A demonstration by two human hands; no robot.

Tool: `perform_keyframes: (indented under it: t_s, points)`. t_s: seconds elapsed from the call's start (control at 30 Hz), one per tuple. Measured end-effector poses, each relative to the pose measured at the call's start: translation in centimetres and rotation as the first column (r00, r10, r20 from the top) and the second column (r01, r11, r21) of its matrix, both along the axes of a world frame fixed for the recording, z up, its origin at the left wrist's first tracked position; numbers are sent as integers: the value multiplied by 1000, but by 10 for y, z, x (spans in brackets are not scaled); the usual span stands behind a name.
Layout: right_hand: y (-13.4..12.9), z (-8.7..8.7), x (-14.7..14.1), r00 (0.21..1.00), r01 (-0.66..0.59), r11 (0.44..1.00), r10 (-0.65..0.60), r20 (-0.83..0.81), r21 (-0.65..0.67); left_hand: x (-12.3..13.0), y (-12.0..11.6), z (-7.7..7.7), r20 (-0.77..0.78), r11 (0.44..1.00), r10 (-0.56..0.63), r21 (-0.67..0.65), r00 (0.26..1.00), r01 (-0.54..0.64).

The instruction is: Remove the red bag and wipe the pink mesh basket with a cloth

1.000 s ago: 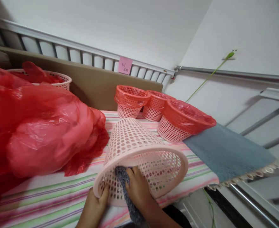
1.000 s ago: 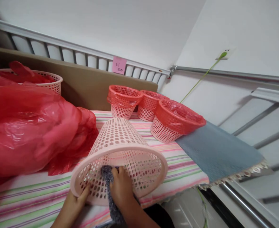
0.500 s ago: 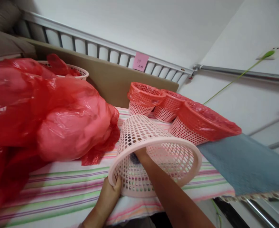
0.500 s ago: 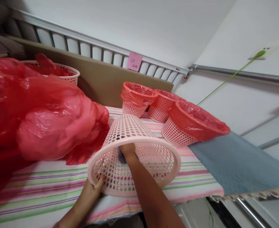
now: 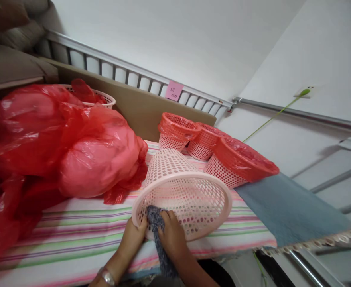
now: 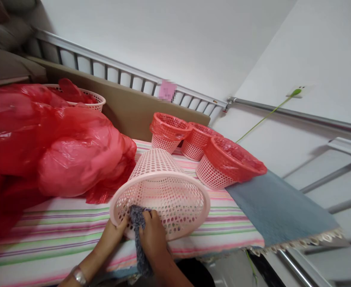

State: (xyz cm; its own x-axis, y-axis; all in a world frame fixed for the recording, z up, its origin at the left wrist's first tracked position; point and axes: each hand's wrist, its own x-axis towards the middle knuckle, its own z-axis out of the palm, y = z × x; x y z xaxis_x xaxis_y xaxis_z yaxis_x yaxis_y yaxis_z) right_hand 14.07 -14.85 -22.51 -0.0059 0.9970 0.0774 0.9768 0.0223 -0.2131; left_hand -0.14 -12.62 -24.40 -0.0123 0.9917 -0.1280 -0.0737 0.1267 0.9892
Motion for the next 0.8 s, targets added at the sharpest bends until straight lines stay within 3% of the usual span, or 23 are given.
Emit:
perform_keyframes:
  t_s: [0.2,0.33,0.43,0.53,0.63,0.8]
  points:
    - [34,-4,0,998,9,1000,-10,59,29,5,1,-13,5,991,-67,-117,998,67]
    - [94,-7,5,997,45,997,-48,55,59,3,0,-11,9,990,-81,-113,997,81]
    - [147,-9,8,993,107,992,-102,-64,67,0,0,-7,30,989,-98,-111,995,101]
    - [183,-14,12,980,149,987,-138,-142,65,-1,1,-7,38,984,-110,-135,993,114]
    - [195,-21,16,976,151,986,-138,-167,67,0,2,-7,34,980,-120,-158,992,123]
    - [190,-25,19,965,156,983,-131,-225,93,0,2,-3,38,982,-114,-146,993,118]
